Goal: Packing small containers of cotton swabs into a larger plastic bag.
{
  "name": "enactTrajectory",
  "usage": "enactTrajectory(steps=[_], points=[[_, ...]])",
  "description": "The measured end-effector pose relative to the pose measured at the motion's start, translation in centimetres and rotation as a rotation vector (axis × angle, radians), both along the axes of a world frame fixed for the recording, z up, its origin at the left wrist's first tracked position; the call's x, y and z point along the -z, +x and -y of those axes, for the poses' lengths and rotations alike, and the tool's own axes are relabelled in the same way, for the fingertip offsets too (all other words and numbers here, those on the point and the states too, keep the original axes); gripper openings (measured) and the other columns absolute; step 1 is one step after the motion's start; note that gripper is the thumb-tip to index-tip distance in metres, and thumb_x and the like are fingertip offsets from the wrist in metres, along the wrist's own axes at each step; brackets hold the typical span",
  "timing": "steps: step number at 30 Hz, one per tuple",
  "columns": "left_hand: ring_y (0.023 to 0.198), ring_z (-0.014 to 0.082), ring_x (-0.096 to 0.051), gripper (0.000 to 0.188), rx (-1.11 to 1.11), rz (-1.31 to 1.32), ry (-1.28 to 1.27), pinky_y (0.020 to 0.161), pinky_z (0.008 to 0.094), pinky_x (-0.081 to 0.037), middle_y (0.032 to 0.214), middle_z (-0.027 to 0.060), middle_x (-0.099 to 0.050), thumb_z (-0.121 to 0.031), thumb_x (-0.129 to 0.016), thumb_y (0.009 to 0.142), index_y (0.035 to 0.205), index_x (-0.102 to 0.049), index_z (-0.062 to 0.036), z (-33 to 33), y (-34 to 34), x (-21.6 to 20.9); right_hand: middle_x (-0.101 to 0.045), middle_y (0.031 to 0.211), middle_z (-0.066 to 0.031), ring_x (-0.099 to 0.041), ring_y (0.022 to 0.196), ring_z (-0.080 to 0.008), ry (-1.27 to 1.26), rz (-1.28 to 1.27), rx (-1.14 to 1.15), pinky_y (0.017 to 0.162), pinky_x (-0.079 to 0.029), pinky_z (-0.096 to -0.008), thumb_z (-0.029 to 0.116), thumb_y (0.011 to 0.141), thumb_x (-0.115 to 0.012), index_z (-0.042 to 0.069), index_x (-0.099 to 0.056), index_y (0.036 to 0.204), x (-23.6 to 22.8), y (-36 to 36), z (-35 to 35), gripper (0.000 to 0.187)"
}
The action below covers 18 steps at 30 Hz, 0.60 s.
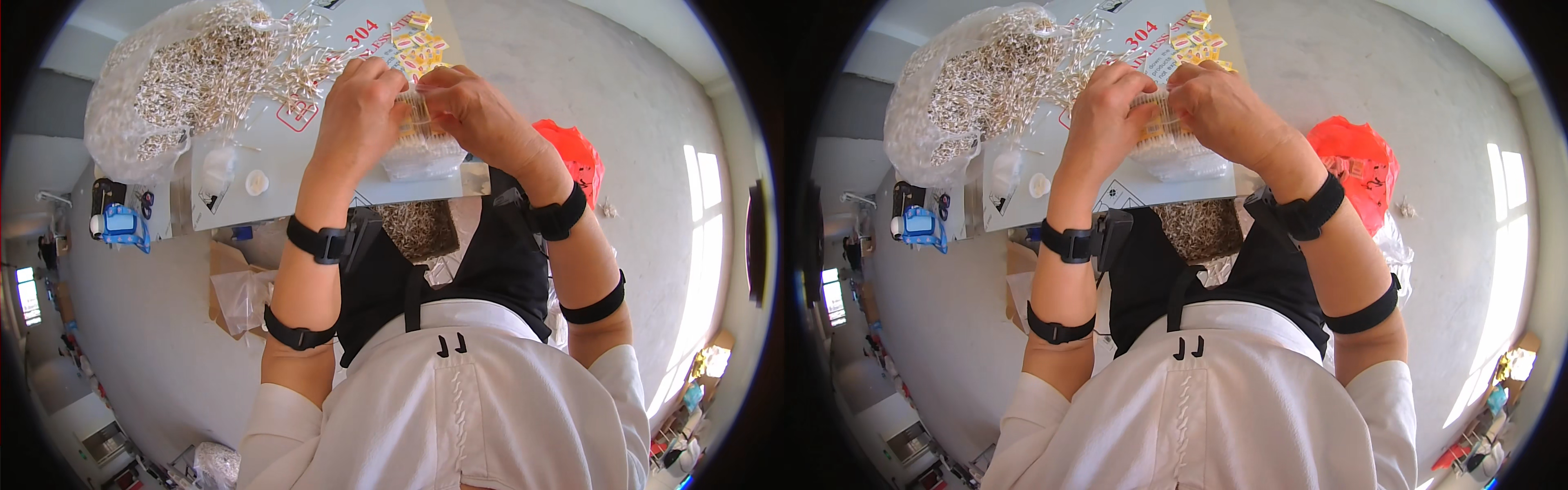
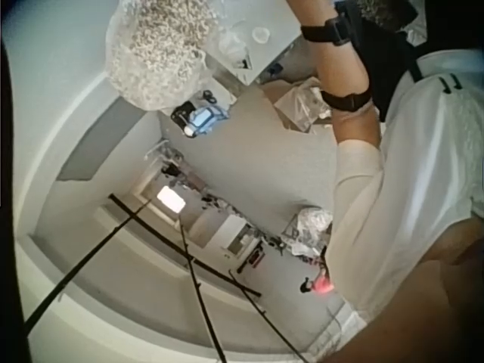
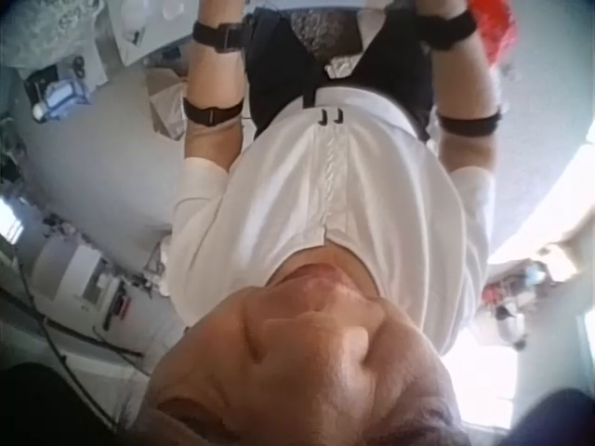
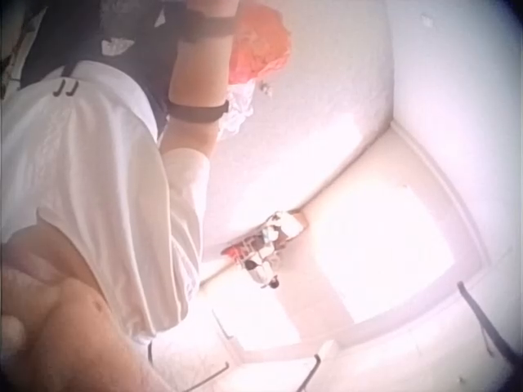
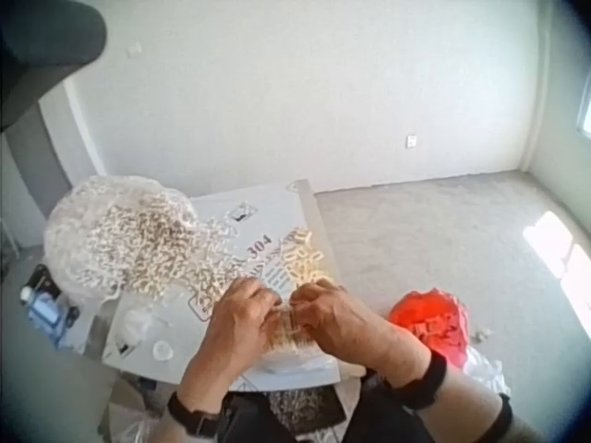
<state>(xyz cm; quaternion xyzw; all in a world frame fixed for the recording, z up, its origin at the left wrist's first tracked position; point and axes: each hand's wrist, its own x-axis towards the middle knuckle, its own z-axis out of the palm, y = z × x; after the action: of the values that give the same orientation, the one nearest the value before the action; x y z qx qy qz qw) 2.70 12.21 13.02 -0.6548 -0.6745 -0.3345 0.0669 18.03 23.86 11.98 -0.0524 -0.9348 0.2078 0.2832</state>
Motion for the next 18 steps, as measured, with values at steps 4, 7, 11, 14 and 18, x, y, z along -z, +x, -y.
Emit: enactTrajectory(steps=[4, 7, 11, 14, 18], points=[[0.081, 0.0314, -0.062, 0.016, -0.109, 0.104, 0.006, 0.071, 0.0408, -0.051, 0.083, 0.0096, -0.062, 0.000, -0.071, 0.074, 0.088, -0.062, -0.0021, -1.4, 0.6, 1.0, -0.066, 0.104, -0.0119, -0.061, 0.095, -0.0347, -0.023, 0.029, 0.011, 0.083, -0.051, -0.0411, 0.001, 0.075, -0.065, 0.003, -0.066, 0.079, 0.1, 0.3, 0.3, 0.004], [0.077, 0.0341, -0.061, 0.011, -0.079, -0.058, 0.012, 0.067, 0.0425, -0.050, 0.080, 0.0115, -0.061, 0.001, -0.067, 0.075, 0.081, -0.059, -0.0013, -1.8, 0.7, 1.5, -0.064, 0.110, -0.0100, -0.059, 0.100, -0.0336, 0.003, -0.024, 0.061, 0.086, -0.049, -0.0426, 0.002, 0.075, -0.065, 0.005, -0.067, 0.081, 0.1, 0.4, 1.0, 0.007], [0.078, 0.0343, -0.061, 0.010, 0.033, -0.045, -0.033, 0.066, 0.0427, -0.049, 0.078, 0.0123, -0.060, 0.002, -0.064, 0.076, 0.077, -0.055, -0.0012, -1.3, 1.1, 1.6, -0.060, 0.116, -0.0071, -0.056, 0.106, -0.0303, 0.036, -0.025, 0.147, 0.090, -0.045, -0.0424, 0.005, 0.074, -0.067, 0.008, -0.068, 0.085, 0.7, 1.3, 2.0, 0.011], [0.074, 0.0336, -0.060, 0.010, 0.102, -0.094, 0.029, 0.064, 0.0410, -0.048, 0.076, 0.0123, -0.060, 0.002, -0.064, 0.075, 0.076, -0.055, -0.0008, -1.0, 2.0, 1.9, -0.061, 0.111, -0.0064, -0.056, 0.105, -0.0288, 0.053, -0.035, 0.212, 0.091, -0.043, -0.0399, 0.007, 0.075, -0.067, 0.009, -0.069, 0.089, 1.5, 1.2, 2.5, 0.014], [0.071, 0.0314, -0.059, 0.007, 0.143, 0.124, -0.005, 0.063, 0.0376, -0.047, 0.074, 0.0131, -0.060, 0.001, -0.066, 0.076, 0.077, -0.058, 0.0004, -0.5, 0.6, 2.3, -0.062, 0.103, -0.0060, -0.056, 0.102, -0.0279, 0.026, -0.099, 0.108, 0.090, -0.043, -0.0399, 0.006, 0.078, -0.063, 0.007, -0.067, 0.090, 2.2, 0.7, 2.6, 0.013]])
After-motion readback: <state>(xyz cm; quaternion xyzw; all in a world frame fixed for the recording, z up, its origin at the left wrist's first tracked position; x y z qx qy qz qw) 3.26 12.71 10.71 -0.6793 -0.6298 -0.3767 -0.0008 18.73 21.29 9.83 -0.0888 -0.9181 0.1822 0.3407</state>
